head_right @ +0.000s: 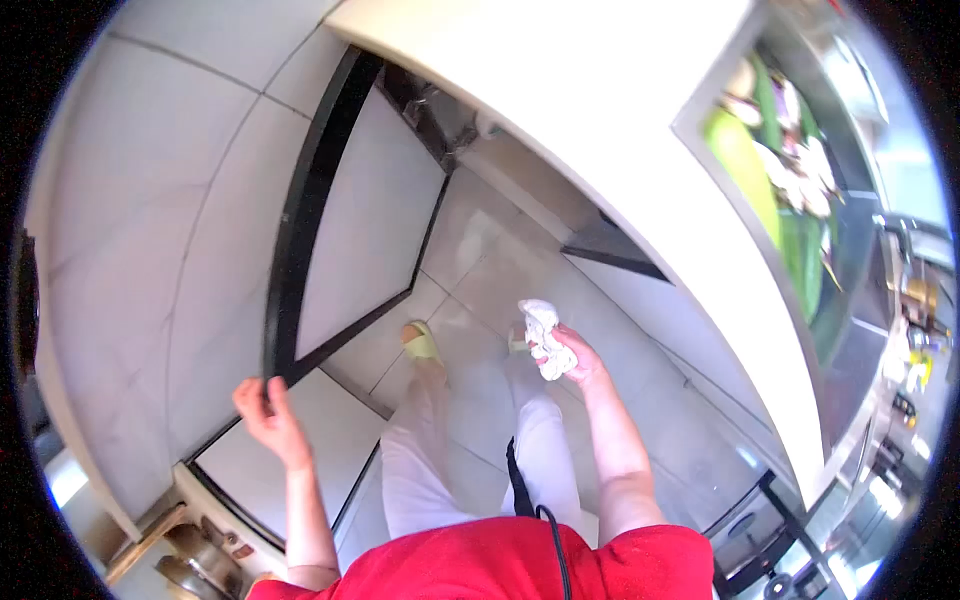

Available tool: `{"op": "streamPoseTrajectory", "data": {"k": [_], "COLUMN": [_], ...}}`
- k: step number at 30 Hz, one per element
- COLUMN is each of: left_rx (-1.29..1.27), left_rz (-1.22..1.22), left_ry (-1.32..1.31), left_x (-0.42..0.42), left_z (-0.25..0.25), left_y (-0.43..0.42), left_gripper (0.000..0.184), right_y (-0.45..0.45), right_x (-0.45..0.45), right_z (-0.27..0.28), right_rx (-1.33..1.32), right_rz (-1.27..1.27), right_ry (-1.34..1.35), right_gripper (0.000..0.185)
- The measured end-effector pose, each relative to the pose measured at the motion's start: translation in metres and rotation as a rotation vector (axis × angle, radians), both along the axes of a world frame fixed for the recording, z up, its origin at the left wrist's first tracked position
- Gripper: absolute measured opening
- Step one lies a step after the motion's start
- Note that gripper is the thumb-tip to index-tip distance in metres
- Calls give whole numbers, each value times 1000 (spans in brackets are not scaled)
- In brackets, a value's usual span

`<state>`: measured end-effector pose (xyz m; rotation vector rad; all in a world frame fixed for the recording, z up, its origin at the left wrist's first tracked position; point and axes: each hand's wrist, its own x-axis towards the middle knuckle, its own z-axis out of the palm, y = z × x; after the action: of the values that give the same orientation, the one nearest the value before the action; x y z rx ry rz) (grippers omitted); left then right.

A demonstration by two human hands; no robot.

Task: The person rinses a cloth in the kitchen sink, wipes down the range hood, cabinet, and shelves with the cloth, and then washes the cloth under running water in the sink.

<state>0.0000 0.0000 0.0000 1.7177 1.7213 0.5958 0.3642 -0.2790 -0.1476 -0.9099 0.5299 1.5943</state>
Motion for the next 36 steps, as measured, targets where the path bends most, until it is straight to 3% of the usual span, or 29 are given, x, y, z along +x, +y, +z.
{"op": "streamPoseTrajectory", "data": {"k": [2, 3, 7, 10, 13, 15, 16, 17, 19, 20, 25, 29, 31, 33, 35, 36], "left_rx": [5, 272, -254, -23, -183, -460, -602, -689, -784, -809, -960, -906, -908, -909, -927, -906], "left_rz": [-76, -168, -178, -181, -202, -133, -78, -29, -60, -51, -7, 114, 32, 138, 143, 122], "left_ry": [-172, -258, -294, -405, -437, -452, -683, -852, -935, -846, -1073, -972, -972, -1118, -1124, -996], "left_x": [32, 68, 155, 219, 265, 284, 298, 308, 330, 341, 385, 410, 420, 430, 435, 428], "left_z": [-28, 44, 57, 41, 53, 45, 54, 55, 46, 26, 22, 59, 55, 63, 68, 56], "left_y": [4, 6, -72, -102, -114, -102, -104, -104, -93, -74, -70, -83, -78, -86, -88, -77], "left_gripper": [19, 18, 27, 33, 45, 55, 60, 53, 39, 39, 19, 25, 30, 38, 37, 34], "right_y": [11, 52, -18, -50, -70, -80, -88, -92, -96, -89, -128, -171, -187, -208, -233, -247], "right_x": [-20, -20, -9, -7, -8, -13, -18, -27, -40, -44, -50, -41, -29, -11, 16, 29], "right_z": [4, 11, 96, 136, 194, 213, 210, 220, 230, 221, 270, 295, 290, 295, 297, 306], "right_rx": [114, 385, 398, 447, 445, 493, 560, 503, 494, 447, 589, 529, 561, 581, 627, 646], "right_rz": [-70, -85, -112, -245, -497, -610, -624, -687, -769, -830, -999, -1073, -1054, -1088, -1107, -1132], "right_ry": [139, 184, 98, 69, 59, 94, 89, 57, 21, 92, -66, -179, -205, -165, -134, -109], "right_gripper": [54, 54, 52, 50, 50, 49, 47, 49, 45, 45, 57, 70, 72, 73, 73, 74]}}
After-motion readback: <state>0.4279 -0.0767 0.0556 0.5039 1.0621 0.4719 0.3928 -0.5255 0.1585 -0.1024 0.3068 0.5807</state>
